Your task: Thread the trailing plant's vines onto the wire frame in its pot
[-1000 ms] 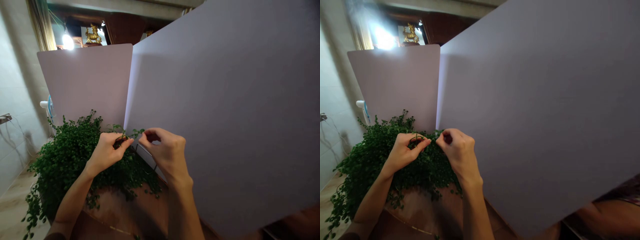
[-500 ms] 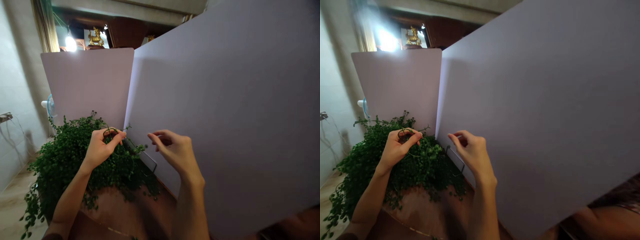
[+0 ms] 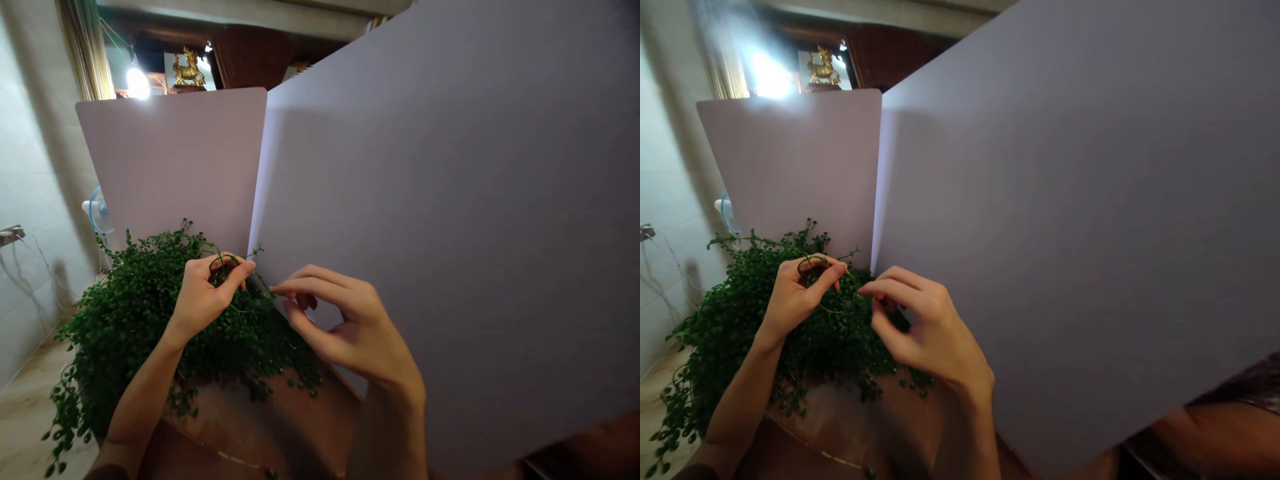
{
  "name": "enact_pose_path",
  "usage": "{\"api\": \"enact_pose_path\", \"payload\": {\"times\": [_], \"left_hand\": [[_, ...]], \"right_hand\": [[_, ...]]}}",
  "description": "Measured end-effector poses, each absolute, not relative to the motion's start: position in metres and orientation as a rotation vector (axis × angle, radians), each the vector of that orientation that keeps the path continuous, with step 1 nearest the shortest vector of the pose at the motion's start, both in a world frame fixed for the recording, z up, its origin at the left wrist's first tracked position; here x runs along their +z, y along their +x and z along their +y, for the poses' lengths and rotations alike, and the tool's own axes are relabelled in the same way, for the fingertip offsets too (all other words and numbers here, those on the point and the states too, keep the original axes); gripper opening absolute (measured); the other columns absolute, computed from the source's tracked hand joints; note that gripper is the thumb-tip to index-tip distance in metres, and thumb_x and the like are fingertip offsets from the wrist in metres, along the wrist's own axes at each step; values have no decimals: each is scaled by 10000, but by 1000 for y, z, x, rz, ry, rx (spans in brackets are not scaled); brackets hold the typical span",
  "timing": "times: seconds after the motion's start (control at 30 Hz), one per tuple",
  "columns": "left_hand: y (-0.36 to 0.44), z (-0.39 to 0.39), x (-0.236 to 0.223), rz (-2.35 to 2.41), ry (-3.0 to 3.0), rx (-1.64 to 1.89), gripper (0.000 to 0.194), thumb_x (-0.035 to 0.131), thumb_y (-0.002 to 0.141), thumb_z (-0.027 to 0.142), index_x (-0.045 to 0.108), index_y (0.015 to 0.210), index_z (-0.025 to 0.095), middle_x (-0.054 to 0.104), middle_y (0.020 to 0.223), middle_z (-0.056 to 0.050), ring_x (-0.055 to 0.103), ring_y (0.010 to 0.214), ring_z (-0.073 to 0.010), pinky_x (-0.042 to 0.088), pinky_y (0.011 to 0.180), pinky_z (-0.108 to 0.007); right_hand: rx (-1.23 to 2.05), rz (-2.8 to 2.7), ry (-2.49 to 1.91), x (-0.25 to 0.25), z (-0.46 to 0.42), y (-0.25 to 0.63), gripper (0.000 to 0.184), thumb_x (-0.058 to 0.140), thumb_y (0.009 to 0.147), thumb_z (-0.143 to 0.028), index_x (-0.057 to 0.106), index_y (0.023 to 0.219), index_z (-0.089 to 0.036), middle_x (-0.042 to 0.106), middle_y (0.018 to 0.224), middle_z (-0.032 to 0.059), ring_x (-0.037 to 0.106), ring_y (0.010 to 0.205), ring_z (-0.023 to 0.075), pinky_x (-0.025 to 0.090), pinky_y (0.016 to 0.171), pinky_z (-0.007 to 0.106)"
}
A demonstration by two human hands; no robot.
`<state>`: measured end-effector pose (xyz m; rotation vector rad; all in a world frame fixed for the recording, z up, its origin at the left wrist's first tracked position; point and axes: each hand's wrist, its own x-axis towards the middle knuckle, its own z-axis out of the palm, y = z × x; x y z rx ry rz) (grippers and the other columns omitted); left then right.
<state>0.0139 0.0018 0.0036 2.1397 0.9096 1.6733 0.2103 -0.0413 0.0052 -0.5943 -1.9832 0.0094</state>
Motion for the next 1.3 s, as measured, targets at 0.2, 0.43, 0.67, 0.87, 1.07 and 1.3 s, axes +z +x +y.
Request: {"api": "enact_pose_path", "payload": {"times": [0.2,0.43,0.67,0.87,1.07,1.3], "left_hand": [[14,3,1,955,2131,1685,248,652,886,331,690,704,167,625,591,12,562,559,-114,453,598,-229],[12,4,2,996,2122,1689,255,647,885,334,683,702,161,617,579,11,554,545,-111,441,571,-222],[12,7,-1,977,2081,1688,284,648,886,362,665,685,161,619,587,4,558,555,-116,441,586,-232],[10,8,-1,985,2072,1695,265,646,890,348,680,702,163,609,594,8,559,576,-116,454,622,-240],[14,1,1,820,1964,1668,207,663,878,335,701,769,162,608,587,8,546,548,-105,452,563,-224],[7,-10,1,572,1671,2048,212,684,879,359,687,775,173,579,608,11,551,555,-96,469,569,-228]], "right_hand": [[-24,-2163,-583,3,-53,201,311,541,852,-36,702,1053,-210,679,1098,72,660,935,163,561,796,294],[-165,-2234,-690,-2,-43,195,328,485,872,24,710,1014,-169,713,1098,79,641,975,216,574,828,379],[-221,-2175,-668,1,-42,196,245,522,858,13,699,942,-134,719,949,88,616,869,213,557,737,355],[-222,-2135,-735,1,-45,194,168,562,835,-46,679,812,-164,657,730,23,573,678,149,477,597,271],[-130,-1809,-918,2,-47,187,101,636,776,-140,673,695,-188,603,615,-31,543,560,107,437,562,246],[-111,-1331,-1283,-4,-21,209,92,678,732,-253,723,685,-188,694,620,22,627,563,172,489,603,314]]}}
